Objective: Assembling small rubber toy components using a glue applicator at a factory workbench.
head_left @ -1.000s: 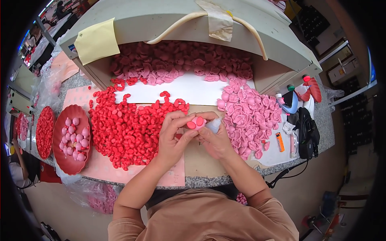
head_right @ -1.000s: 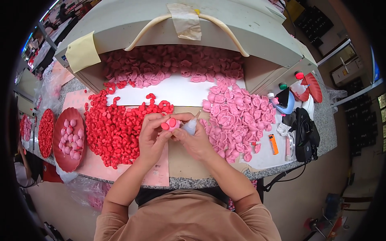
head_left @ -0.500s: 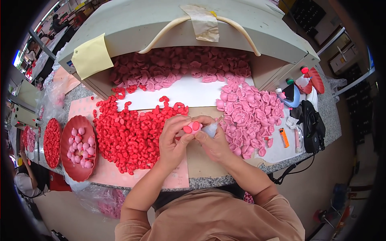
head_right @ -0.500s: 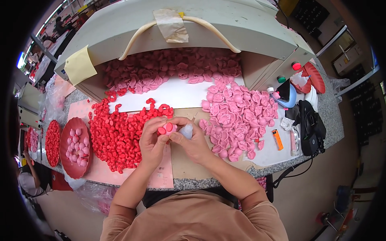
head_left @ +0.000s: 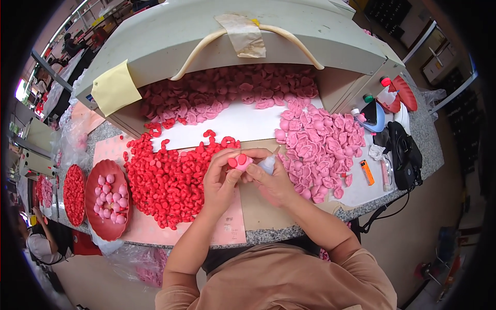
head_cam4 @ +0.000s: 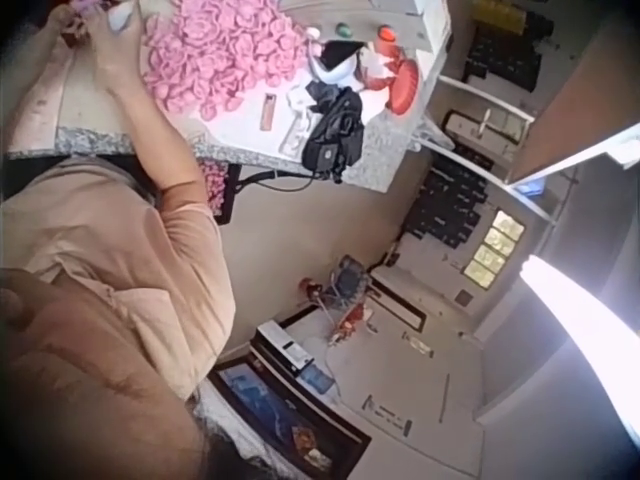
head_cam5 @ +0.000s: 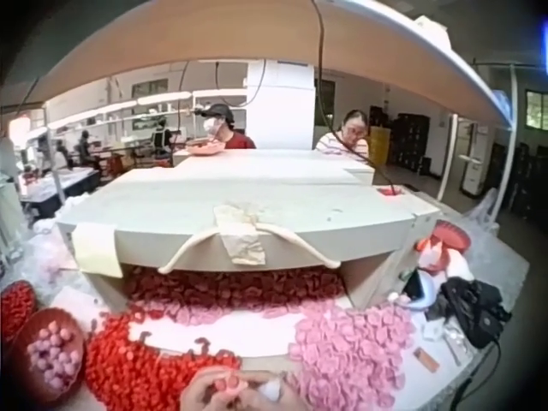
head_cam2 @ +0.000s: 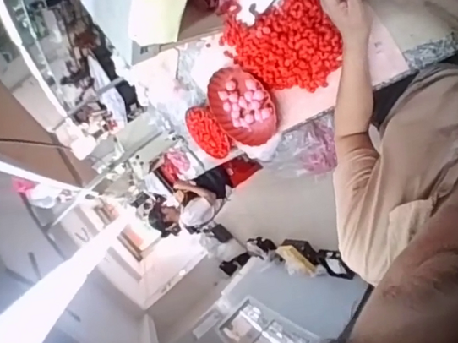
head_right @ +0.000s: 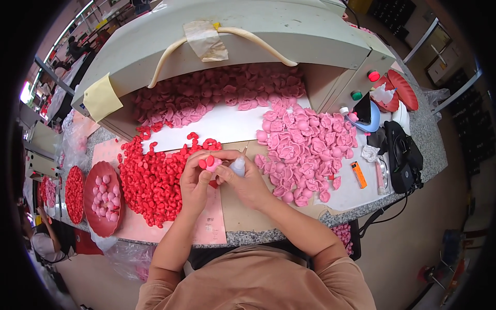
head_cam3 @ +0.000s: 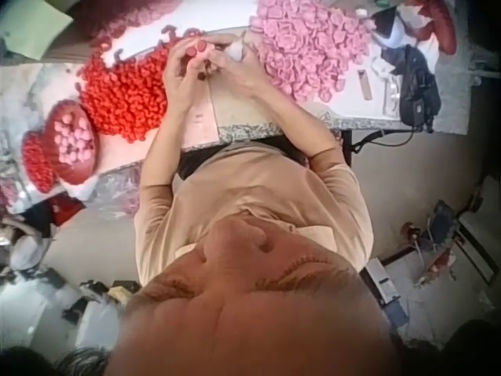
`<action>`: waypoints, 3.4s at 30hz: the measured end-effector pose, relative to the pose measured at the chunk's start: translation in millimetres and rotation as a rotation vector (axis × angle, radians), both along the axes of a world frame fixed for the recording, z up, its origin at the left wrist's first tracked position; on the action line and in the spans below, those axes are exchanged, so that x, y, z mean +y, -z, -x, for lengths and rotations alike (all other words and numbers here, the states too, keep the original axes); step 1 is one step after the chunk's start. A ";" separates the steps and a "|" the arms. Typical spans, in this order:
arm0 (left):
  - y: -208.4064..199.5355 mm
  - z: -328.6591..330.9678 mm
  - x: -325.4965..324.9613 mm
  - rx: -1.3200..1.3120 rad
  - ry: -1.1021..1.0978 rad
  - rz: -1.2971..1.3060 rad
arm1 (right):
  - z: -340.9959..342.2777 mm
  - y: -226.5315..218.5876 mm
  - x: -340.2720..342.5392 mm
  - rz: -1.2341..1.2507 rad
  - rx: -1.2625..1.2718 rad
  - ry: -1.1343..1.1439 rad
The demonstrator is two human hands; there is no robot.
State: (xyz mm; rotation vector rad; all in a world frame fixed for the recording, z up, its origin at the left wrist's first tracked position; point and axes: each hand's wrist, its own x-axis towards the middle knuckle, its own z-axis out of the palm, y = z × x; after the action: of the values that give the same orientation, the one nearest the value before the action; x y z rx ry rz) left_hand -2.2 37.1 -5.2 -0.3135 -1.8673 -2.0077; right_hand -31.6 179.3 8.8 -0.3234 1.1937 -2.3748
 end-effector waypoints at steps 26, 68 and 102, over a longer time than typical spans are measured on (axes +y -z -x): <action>-2.7 0.7 13.5 0.071 -0.053 0.194 | -12.9 5.6 11.8 0.194 -0.181 0.058; -12.6 -4.1 2.0 -0.125 -0.003 -0.051 | 3.6 10.4 0.4 0.174 -0.200 -0.092; -3.9 7.4 -9.3 -0.553 0.231 -0.450 | 33.0 -1.3 27.6 -0.444 0.059 -0.124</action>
State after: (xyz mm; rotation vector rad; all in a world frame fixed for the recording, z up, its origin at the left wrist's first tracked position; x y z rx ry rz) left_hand -9.6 27.8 -1.3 0.1826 -1.6327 -2.8156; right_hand -64.7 206.9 10.1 -0.3086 1.6310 -1.9394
